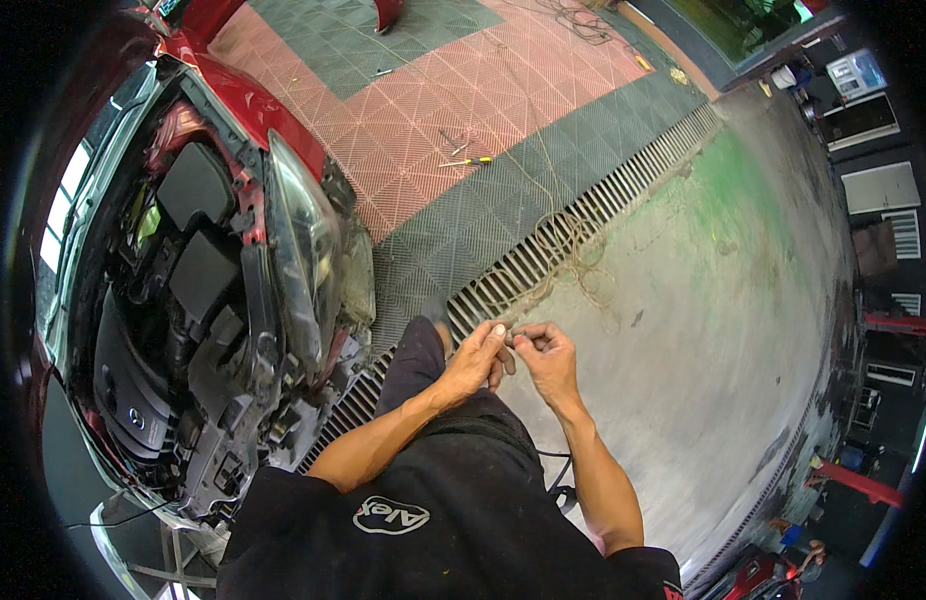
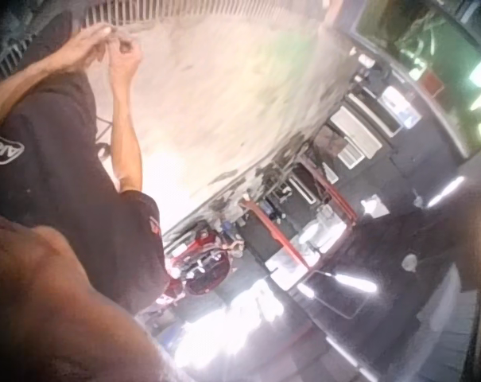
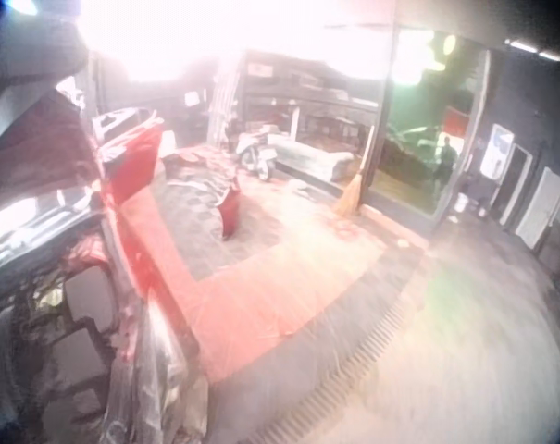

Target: The person works on the front bumper of a red car with the hood open. They use a wrench to tighten bolts on the bumper and then use a screwdriver to adjust components near the wheel well and under the bumper.

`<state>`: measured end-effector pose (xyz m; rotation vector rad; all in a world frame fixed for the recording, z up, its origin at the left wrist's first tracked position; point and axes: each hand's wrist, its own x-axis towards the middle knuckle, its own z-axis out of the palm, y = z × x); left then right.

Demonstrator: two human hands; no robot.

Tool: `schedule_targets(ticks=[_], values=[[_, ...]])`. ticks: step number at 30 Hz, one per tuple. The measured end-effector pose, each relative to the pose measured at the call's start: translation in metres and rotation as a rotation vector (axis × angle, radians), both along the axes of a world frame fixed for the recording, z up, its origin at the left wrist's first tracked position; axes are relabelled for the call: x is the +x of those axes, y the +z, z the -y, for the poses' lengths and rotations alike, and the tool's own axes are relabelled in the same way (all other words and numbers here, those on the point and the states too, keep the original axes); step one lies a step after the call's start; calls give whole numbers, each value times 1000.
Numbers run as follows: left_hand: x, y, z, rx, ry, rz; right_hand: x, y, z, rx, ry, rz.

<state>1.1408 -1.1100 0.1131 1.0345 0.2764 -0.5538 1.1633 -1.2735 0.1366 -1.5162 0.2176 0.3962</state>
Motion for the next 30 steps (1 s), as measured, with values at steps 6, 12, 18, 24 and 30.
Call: schedule_targets(ticks=[6,12,18,24,30], values=[[132,-38,-84,142,92,-26,208,-30,-13,-13,-39,-104],[284,-102,-204,203,396,-130,465,-58,-96,-109,82,-260],[382,-153,-268,408,694,-343,678,-81,-207,-430,475,-191],[449,-192,-305,483,1077,-520,887,-134,-332,-818,941,182],[528,-268,-252,1001,1201,-1033,1064,-265,-498,-1101,1262,635]])
